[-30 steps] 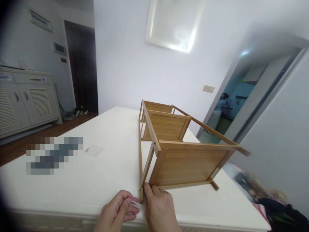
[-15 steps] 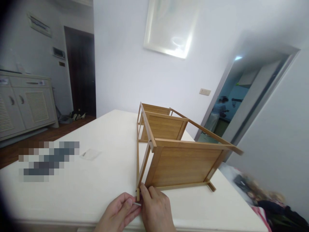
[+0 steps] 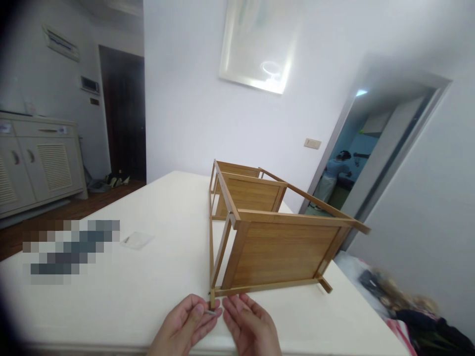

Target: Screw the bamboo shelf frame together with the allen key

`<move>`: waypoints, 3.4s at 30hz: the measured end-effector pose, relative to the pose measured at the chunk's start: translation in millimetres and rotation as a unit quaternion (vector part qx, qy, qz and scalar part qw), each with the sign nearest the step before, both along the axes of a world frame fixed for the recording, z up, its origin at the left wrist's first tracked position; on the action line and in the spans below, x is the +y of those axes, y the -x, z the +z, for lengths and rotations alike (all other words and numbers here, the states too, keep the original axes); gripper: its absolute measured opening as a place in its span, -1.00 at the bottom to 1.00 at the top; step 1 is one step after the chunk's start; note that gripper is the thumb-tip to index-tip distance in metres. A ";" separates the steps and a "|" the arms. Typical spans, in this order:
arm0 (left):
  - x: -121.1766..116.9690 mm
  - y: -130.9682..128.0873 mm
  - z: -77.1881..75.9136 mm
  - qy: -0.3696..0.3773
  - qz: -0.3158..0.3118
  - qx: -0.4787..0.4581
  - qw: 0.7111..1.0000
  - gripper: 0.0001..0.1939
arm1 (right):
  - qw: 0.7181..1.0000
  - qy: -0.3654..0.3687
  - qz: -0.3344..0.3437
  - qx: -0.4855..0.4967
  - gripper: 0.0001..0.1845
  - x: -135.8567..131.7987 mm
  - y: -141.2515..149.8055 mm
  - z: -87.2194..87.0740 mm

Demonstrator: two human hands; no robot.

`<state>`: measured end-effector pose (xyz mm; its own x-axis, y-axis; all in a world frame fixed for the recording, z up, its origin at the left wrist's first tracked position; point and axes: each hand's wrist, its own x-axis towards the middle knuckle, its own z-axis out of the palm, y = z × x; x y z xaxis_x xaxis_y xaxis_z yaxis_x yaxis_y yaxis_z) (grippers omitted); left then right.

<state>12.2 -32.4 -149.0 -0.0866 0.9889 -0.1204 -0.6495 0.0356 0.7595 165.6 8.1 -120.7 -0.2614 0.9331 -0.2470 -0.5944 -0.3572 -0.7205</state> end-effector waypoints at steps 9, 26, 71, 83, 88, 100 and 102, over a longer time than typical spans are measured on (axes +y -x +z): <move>8.0 3.9 1.3 -0.057 -0.017 0.120 0.991 -0.46 | 0.967 0.016 0.212 0.139 -0.72 17.9 32.0 16.0; 18.9 56.7 30.5 -0.038 0.165 0.359 0.918 -0.64 | 0.980 -0.025 0.128 0.148 -0.75 19.0 42.8 14.0; 25.7 45.2 15.3 0.002 0.171 0.283 0.944 -0.64 | 0.982 -0.031 0.128 0.136 -0.88 18.1 39.8 11.8; 21.3 54.0 22.6 0.000 0.127 0.339 0.932 -0.59 | 0.977 -0.036 0.143 0.154 -0.88 19.9 38.5 8.2; 16.0 61.2 25.4 -0.035 0.070 0.314 0.946 -0.56 | 0.975 -0.036 0.151 0.161 -0.84 22.0 38.4 6.3; 26.9 64.1 6.0 -0.025 0.114 0.326 0.938 -0.58 | 0.980 -0.035 0.131 0.148 -0.81 20.1 40.5 7.1; 24.7 62.8 6.3 -0.045 0.148 0.366 0.918 -0.64 | 0.979 -0.037 0.131 0.150 -0.82 20.4 40.4 6.3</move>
